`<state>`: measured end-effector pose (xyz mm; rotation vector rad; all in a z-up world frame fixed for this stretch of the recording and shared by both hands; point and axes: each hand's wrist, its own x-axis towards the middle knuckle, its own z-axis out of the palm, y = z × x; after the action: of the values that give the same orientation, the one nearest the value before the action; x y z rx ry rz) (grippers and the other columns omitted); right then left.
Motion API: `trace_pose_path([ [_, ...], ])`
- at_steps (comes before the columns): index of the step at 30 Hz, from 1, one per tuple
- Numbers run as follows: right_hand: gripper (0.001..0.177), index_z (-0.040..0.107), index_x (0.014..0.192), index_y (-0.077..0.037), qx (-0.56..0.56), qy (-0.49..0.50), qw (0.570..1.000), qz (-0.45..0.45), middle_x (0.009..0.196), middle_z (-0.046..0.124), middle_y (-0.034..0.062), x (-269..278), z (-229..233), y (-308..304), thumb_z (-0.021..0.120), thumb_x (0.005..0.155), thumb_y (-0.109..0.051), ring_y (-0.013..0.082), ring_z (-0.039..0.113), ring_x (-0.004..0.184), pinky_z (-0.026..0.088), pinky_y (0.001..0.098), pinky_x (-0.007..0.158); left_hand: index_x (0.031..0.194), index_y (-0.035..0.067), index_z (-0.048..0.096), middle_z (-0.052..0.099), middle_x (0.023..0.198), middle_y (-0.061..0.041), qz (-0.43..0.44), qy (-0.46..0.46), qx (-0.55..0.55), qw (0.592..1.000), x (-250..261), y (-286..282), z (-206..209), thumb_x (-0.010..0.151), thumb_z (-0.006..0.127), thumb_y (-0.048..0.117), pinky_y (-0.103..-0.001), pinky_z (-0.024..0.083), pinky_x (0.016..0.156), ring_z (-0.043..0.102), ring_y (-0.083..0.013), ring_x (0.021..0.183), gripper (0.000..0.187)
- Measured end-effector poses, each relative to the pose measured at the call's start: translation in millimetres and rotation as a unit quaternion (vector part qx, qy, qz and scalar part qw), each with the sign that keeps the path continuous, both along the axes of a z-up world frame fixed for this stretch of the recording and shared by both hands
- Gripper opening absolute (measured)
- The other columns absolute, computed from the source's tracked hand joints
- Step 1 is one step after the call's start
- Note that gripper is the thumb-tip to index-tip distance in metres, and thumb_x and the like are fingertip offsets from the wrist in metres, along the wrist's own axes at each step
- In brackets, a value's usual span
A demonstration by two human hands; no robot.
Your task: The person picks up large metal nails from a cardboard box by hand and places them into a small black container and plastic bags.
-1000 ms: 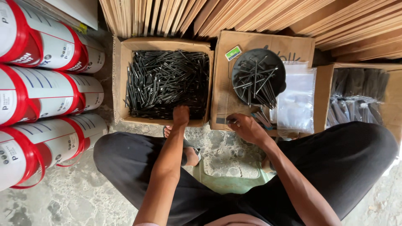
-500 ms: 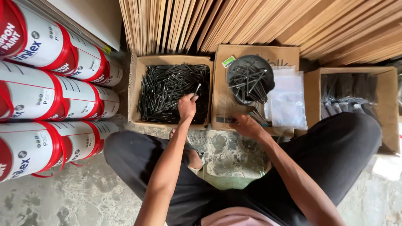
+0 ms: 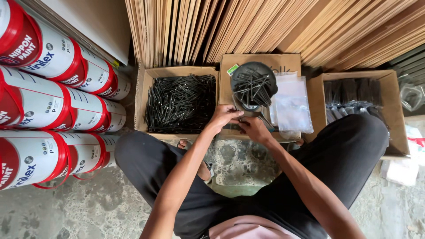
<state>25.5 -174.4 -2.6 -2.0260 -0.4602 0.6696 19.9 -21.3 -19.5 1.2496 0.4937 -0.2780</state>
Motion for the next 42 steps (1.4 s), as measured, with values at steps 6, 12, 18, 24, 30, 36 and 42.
trace_pose_path([
  [6,0.025,0.069,0.096,-0.014,-0.071,-0.038,0.995,-0.057,0.083,0.067,0.0144,25.0,-18.1,-8.5,0.068,0.078,-0.032,0.0313,0.064,0.084,0.05,0.0424,0.072,0.105,0.006,0.064,0.064,0.086,-0.011,-0.051,0.018,0.151,0.987,2.7,14.7,2.5,0.076,0.074,0.034,-0.026,0.057,0.066,0.064,-0.0149,0.074,0.042],
  [12,0.039,0.067,0.103,-0.019,-0.147,0.002,0.986,-0.079,0.088,0.066,0.0107,49.7,-21.7,-26.3,0.067,0.074,-0.045,0.031,0.061,0.092,0.047,0.0457,0.081,0.108,0.013,0.063,0.065,0.097,-0.009,0.026,0.053,0.229,0.972,8.1,43.6,-53.3,0.088,0.057,0.04,-0.032,0.052,0.075,0.064,-0.0196,0.088,0.034],
  [18,0.031,0.069,0.096,-0.013,-0.226,0.019,0.974,0.012,0.073,0.069,0.0084,54.5,-71.7,-67.3,0.066,0.072,-0.033,0.0268,0.067,0.076,0.052,0.0421,0.077,0.095,0.021,0.068,0.067,0.079,-0.003,-0.13,0.076,0.297,0.943,-3.0,9.3,-28.0,0.079,0.061,0.04,-0.026,0.053,0.06,0.065,-0.0163,0.066,0.026],
  [24,0.018,0.069,0.095,-0.01,-0.268,-0.146,0.939,-0.161,0.077,0.066,0.0147,71.2,-137.8,-122.6,0.06,0.083,-0.02,0.0336,0.065,0.072,0.053,0.0434,0.065,0.102,0.005,0.064,0.064,0.099,-0.02,-0.331,-0.093,0.277,0.897,-17.7,-58.2,27.9,0.082,0.055,0.014,-0.043,0.05,0.081,0.061,-0.0372,0.094,0.024],
  [30,0.022,0.065,0.108,-0.01,-0.272,-0.302,0.893,-0.193,0.095,0.062,0.0119,91.1,-101.8,-129.5,0.053,0.09,-0.006,0.0302,0.061,0.087,0.046,0.0326,0.077,0.104,0.009,0.062,0.061,0.1,-0.012,-0.331,-0.272,0.421,0.799,3.1,-126.7,-64.5,0.081,0.053,0.008,-0.038,0.052,0.079,0.061,-0.0301,0.097,0.024],
  [36,0.032,0.061,0.115,-0.006,-0.247,-0.332,0.886,-0.209,0.081,0.056,0.0188,98.1,-115.4,-127.4,0.062,0.084,-0.014,0.036,0.056,0.075,0.047,0.0413,0.071,0.113,-0.001,0.052,0.054,0.112,-0.019,-0.273,-0.38,0.555,0.688,22.8,-150.2,-75.8,0.075,0.055,0.007,-0.038,0.046,0.084,0.053,-0.0307,0.107,0.039],
  [42,0.044,0.061,0.116,-0.013,-0.277,-0.367,0.87,-0.179,0.09,0.05,0.0117,91.0,-118.3,-128.8,0.067,0.073,-0.017,0.0281,0.05,0.083,0.045,0.0308,0.077,0.127,-0.008,0.041,0.043,0.13,-0.027,-0.278,-0.332,0.611,0.662,30.8,-167.1,-77.7,0.075,0.06,0.013,-0.042,0.036,0.099,0.04,-0.0357,0.124,0.059],
])
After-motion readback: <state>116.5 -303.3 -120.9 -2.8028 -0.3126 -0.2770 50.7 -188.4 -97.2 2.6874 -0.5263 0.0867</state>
